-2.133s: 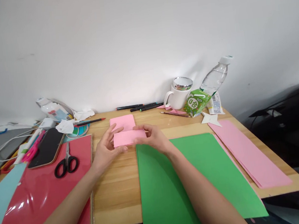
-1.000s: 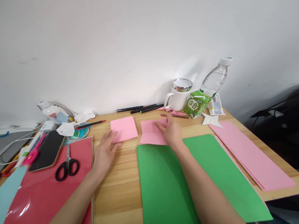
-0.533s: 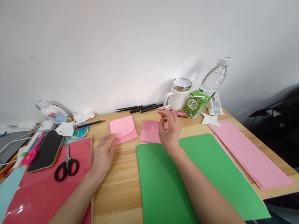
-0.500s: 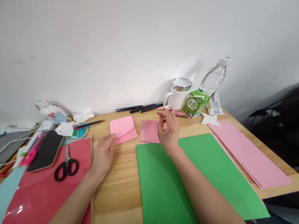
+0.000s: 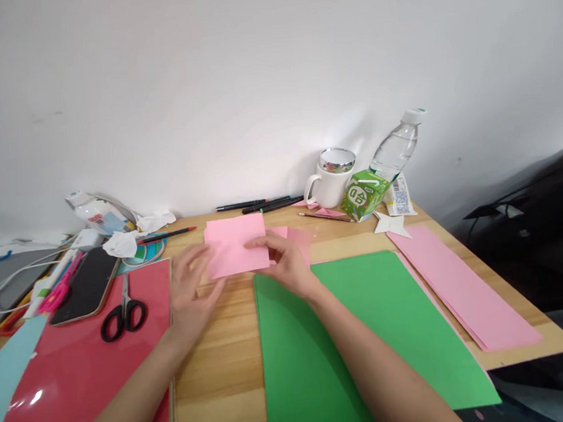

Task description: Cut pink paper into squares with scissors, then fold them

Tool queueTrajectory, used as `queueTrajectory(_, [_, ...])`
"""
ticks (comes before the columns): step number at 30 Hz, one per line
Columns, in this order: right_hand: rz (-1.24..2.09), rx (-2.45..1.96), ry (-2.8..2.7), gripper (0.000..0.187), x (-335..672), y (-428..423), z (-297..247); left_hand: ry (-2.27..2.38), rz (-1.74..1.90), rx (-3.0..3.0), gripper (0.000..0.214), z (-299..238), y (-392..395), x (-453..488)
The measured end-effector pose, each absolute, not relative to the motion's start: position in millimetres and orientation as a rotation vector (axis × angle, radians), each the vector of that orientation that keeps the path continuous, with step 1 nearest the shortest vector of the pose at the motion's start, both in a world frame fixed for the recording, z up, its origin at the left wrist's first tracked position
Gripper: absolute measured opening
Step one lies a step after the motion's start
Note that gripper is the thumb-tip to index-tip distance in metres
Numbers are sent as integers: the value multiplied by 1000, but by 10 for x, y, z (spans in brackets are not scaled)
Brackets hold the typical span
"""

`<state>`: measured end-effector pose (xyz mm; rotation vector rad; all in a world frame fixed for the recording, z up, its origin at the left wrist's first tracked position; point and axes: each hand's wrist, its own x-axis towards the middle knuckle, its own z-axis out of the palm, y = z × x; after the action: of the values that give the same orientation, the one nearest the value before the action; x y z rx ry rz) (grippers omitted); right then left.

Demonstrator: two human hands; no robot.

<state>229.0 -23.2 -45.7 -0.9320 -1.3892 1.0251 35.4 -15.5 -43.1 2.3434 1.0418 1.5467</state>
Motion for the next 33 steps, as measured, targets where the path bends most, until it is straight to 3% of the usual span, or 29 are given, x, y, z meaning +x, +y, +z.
queueTrajectory(2, [965,-939,-1346,31,2308,-231,-431,1050,1537,2067,69,-440,-138,388])
queueTrajectory(5, [952,-962,-1319,26,2303,-238,-423,883,1376,1651,93,-450,-79,410])
queueTrajectory(10, [1043,-1024,-1289,22,2222,-261,-483,767,1214,1325,108,-372,-83,424])
queueTrajectory(15, [1049,-1076,-1244,27,2137,-275,-538,837,1153,1175,95,-329,-152,435])
queueTrajectory(21, [1038,-1067,-1143,31,2101,-276,-512,967,1059,1255,45,-355,-149,428])
queueTrajectory(28, [1189,-1010,-1126,62,2122,-309,-472,956,719,1351,28,-363,-171,435])
queueTrajectory(33, [1207,-1062,-1111,43,2116,-319,-441,1008,796,1306,24,-388,-189,453])
